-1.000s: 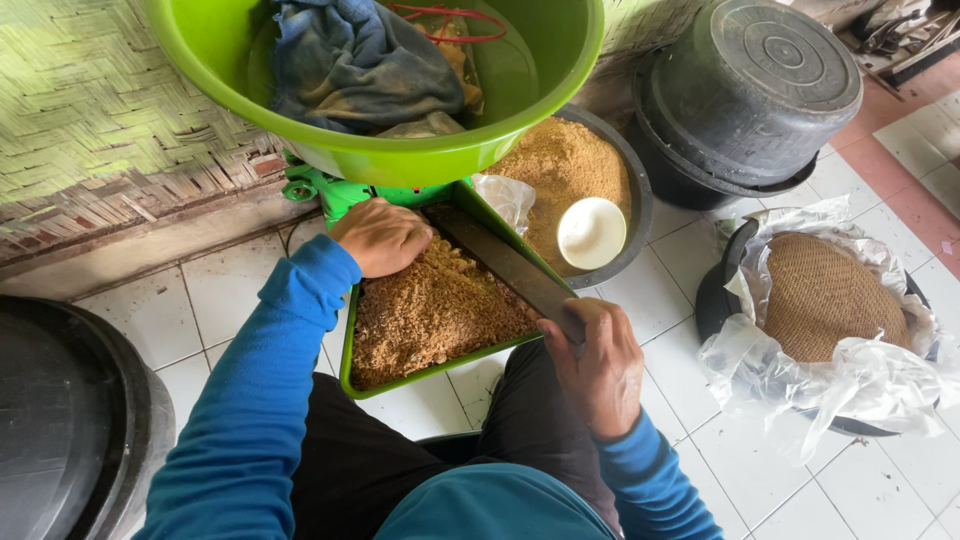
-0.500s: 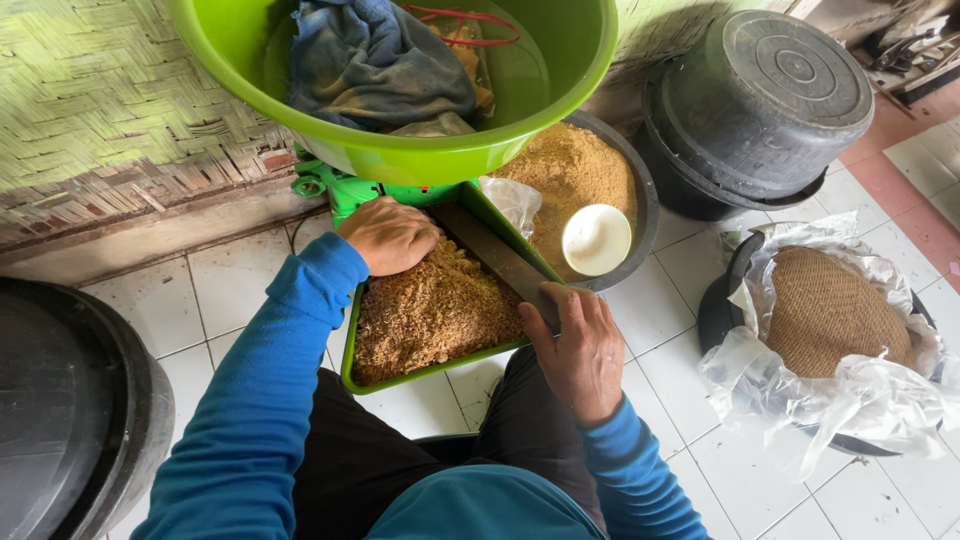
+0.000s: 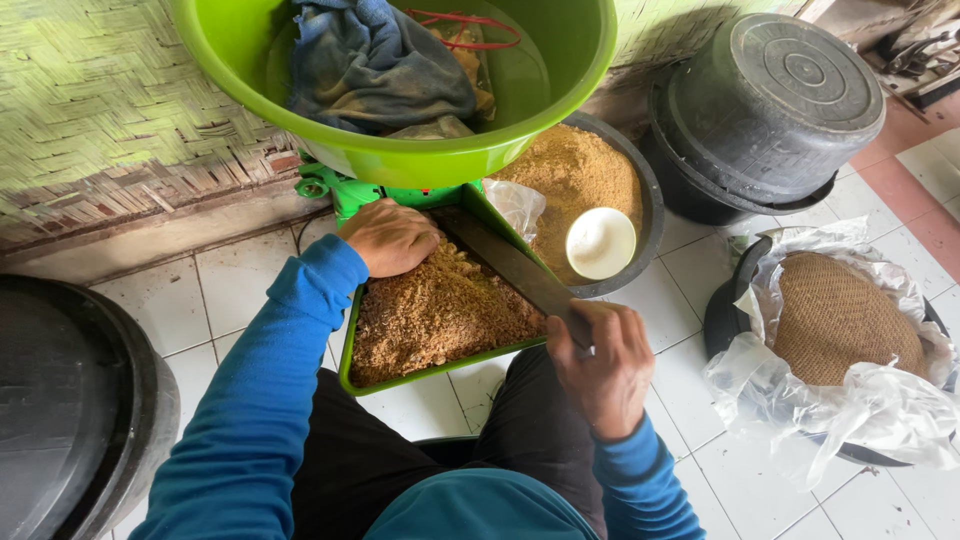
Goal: The person scoops grains from a large black basin into a green grinding machine using a white scoop. They then use a wooden stick to push the grains through the machine's output chute into a green tray, repeating the scooping and pushing actions.
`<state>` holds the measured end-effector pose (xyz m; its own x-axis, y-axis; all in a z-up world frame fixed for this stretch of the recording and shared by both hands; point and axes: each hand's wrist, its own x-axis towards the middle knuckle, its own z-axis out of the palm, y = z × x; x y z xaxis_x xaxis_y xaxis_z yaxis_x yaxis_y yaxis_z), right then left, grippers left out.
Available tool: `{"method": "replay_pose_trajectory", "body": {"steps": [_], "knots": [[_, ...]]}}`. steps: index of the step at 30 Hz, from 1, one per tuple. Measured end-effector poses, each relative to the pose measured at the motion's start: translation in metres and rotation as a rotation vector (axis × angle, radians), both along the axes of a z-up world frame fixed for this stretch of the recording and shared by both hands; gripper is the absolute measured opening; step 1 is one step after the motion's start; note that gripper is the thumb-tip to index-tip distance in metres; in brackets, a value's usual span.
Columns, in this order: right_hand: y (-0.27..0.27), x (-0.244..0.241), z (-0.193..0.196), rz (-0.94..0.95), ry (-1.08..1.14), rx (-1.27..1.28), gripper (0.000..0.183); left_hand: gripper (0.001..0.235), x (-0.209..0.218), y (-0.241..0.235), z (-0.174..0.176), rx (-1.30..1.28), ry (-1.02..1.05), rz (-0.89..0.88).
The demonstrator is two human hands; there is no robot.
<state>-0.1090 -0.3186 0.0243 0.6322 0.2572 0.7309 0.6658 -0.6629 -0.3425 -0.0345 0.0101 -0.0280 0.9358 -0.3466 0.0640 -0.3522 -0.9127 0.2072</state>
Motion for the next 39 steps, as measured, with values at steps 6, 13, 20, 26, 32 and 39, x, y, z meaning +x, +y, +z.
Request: {"method": "replay_pose_trajectory", "body": {"steps": [6, 13, 20, 26, 32, 39], "knots": [[0.002, 0.006, 0.004, 0.054, 0.066, -0.083, 0.029, 0.038, 0.000, 0.000, 0.001, -0.052, -0.028, -0.024], [-0.002, -0.004, 0.012, 0.002, 0.085, -0.050, 0.028, 0.039, 0.001, 0.003, -0.005, -0.015, 0.009, -0.008], [0.006, 0.005, 0.004, 0.083, 0.118, -0.141, 0.034, 0.038, 0.002, 0.003, -0.007, -0.070, -0.142, -0.101], [-0.003, 0.003, 0.004, 0.005, 0.032, 0.030, 0.026, 0.039, 0.002, 0.006, -0.008, 0.006, -0.018, -0.013], [-0.001, 0.010, -0.004, 0.120, 0.055, -0.080, 0.032, 0.036, 0.003, 0.005, -0.011, -0.057, -0.159, -0.119], [-0.033, -0.003, 0.010, 0.013, 0.012, -0.017, 0.026, 0.039, -0.001, -0.001, 0.004, 0.015, 0.029, 0.004]]}}
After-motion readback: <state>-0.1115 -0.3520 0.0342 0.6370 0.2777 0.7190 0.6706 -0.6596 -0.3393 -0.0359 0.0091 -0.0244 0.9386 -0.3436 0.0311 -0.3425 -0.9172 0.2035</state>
